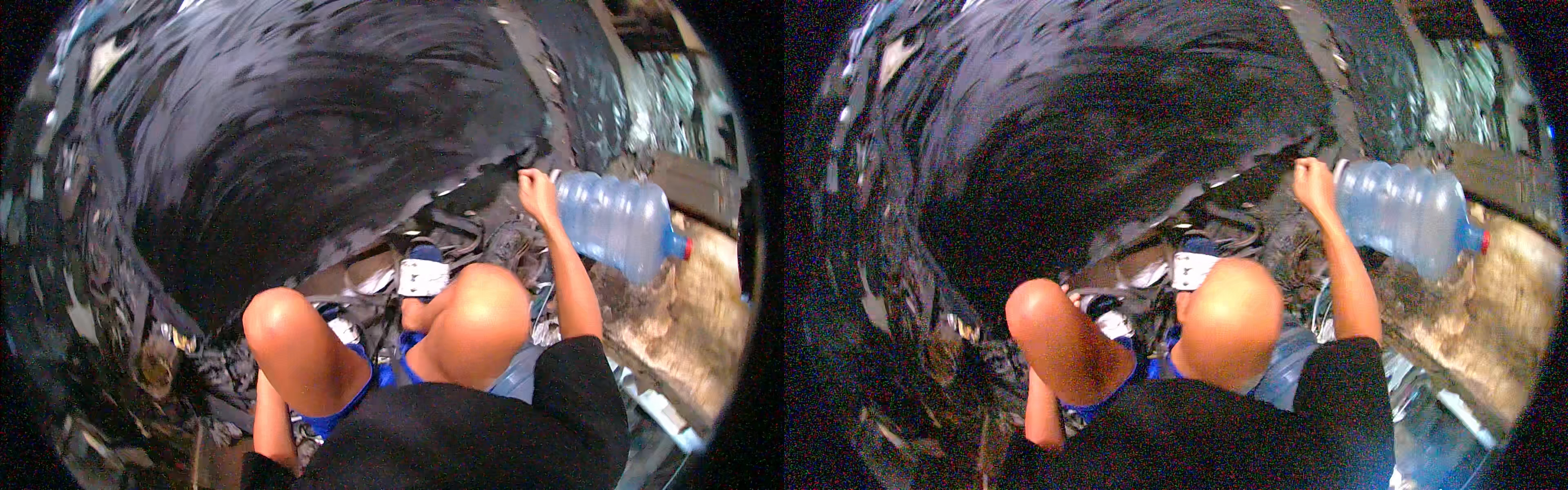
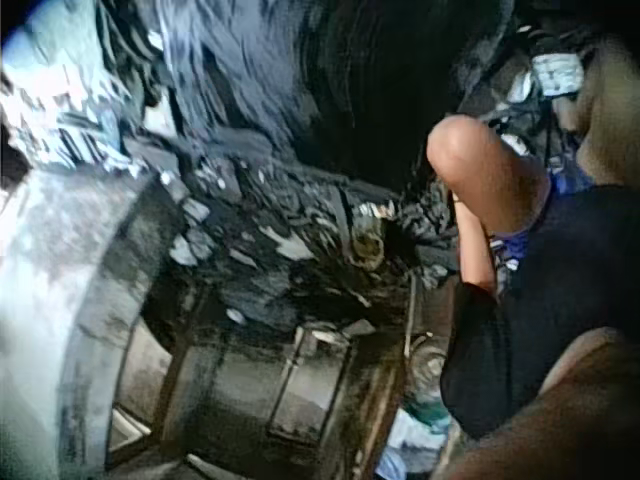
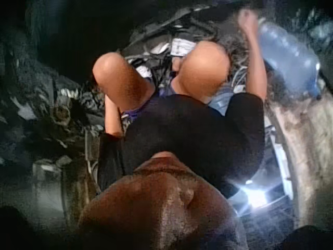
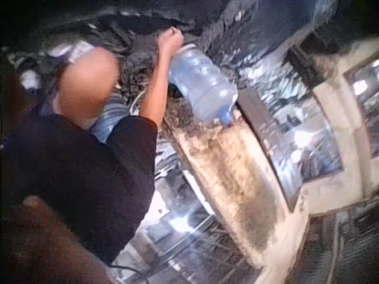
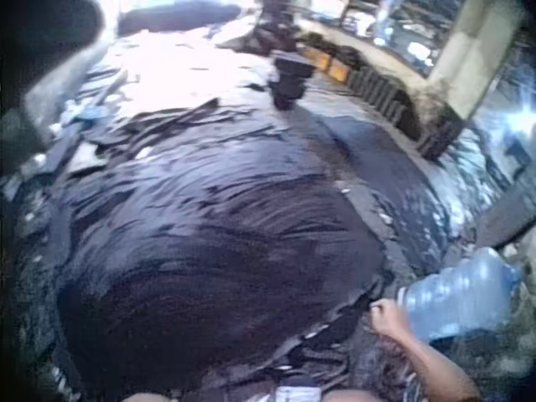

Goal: The person applies a dark viscous substance from a small container onto a large black mat using a cloth, spreading it evenly across the surface. The person then folds the mat and places it on the floor.

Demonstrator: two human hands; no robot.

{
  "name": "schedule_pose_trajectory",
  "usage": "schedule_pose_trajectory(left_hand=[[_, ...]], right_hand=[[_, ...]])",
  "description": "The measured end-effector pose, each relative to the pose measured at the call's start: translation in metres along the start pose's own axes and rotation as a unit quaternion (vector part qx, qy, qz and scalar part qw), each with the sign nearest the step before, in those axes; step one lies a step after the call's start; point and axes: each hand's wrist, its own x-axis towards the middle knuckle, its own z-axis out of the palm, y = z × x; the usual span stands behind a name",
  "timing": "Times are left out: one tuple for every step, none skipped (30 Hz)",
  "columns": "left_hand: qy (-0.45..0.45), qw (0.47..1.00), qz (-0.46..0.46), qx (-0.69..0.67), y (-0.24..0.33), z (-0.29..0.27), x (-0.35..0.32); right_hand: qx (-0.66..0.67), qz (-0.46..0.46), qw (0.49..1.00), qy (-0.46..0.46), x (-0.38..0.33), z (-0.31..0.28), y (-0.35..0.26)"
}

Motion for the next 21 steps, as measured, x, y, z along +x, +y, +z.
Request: schedule_pose_trajectory(left_hand=[[-0.029,0.999,-0.028,-0.032,0.006,0.018,0.006],[-0.037,0.996,-0.051,-0.057,0.012,0.030,0.006],[-0.040,0.991,-0.081,-0.095,0.013,0.044,0.008],[-0.041,0.986,-0.107,-0.125,0.013,0.057,0.010],[-0.027,0.978,-0.137,-0.154,0.012,0.067,0.014],[-0.001,0.968,-0.168,-0.184,0.007,0.076,0.021],[0.044,0.957,-0.198,-0.209,0.003,0.079,0.030],[0.118,0.947,-0.204,-0.217,0.005,0.066,0.033],[0.210,0.924,-0.237,-0.214,0.006,0.054,0.040],[0.227,0.918,-0.226,-0.236,0.008,0.063,0.041],[0.246,0.905,-0.202,-0.283,0.009,0.072,0.043],[0.264,0.890,-0.184,-0.322,0.009,0.082,0.041],[0.287,0.872,-0.162,-0.361,0.010,0.090,0.037],[0.294,0.866,-0.139,-0.380,0.017,0.089,0.034],[0.302,0.863,-0.117,-0.389,0.025,0.089,0.031],[0.315,0.863,-0.104,-0.381,0.036,0.095,0.027],[0.327,0.863,-0.090,-0.374,0.049,0.099,0.022],[0.349,0.863,-0.066,-0.360,0.068,0.100,0.017],[0.332,0.889,-0.039,-0.313,0.092,0.101,0.006],[0.323,0.914,-0.033,-0.244,0.124,0.116,-0.007],[0.312,0.934,-0.025,-0.173,0.159,0.130,-0.020]], right_hand=[[0.054,0.014,0.998,-0.027,0.012,0.016,0.038],[0.166,0.151,0.972,-0.074,0.018,0.035,0.051],[0.271,0.281,0.913,-0.117,0.022,0.047,0.060],[0.336,0.356,0.864,-0.112,0.025,0.058,0.069],[0.399,0.425,0.806,-0.104,0.026,0.067,0.078],[0.421,0.461,0.775,-0.097,0.026,0.073,0.088],[0.445,0.492,0.743,-0.091,0.031,0.078,0.090],[0.477,0.501,0.718,-0.080,0.039,0.085,0.051],[0.490,0.520,0.695,-0.082,0.048,0.082,0.026],[0.494,0.543,0.676,-0.066,0.053,0.072,0.028],[0.497,0.566,0.656,-0.049,0.057,0.061,0.030],[0.495,0.593,0.635,-0.029,0.058,0.063,0.045],[0.531,0.580,0.618,-0.013,0.059,0.058,0.044],[0.572,0.563,0.597,-0.003,0.062,0.050,0.031],[0.613,0.544,0.573,0.007,0.068,0.041,0.018],[0.545,0.542,0.639,-0.036,0.077,0.025,0.018],[0.563,0.515,0.646,-0.040,0.085,0.011,0.012],[0.581,0.486,0.652,-0.042,0.092,-0.004,0.006],[0.599,0.456,0.656,-0.045,0.102,-0.021,-0.001],[0.562,0.456,0.689,-0.041,0.112,-0.045,-0.009],[0.588,0.460,0.665,-0.016,0.116,-0.069,-0.019]])
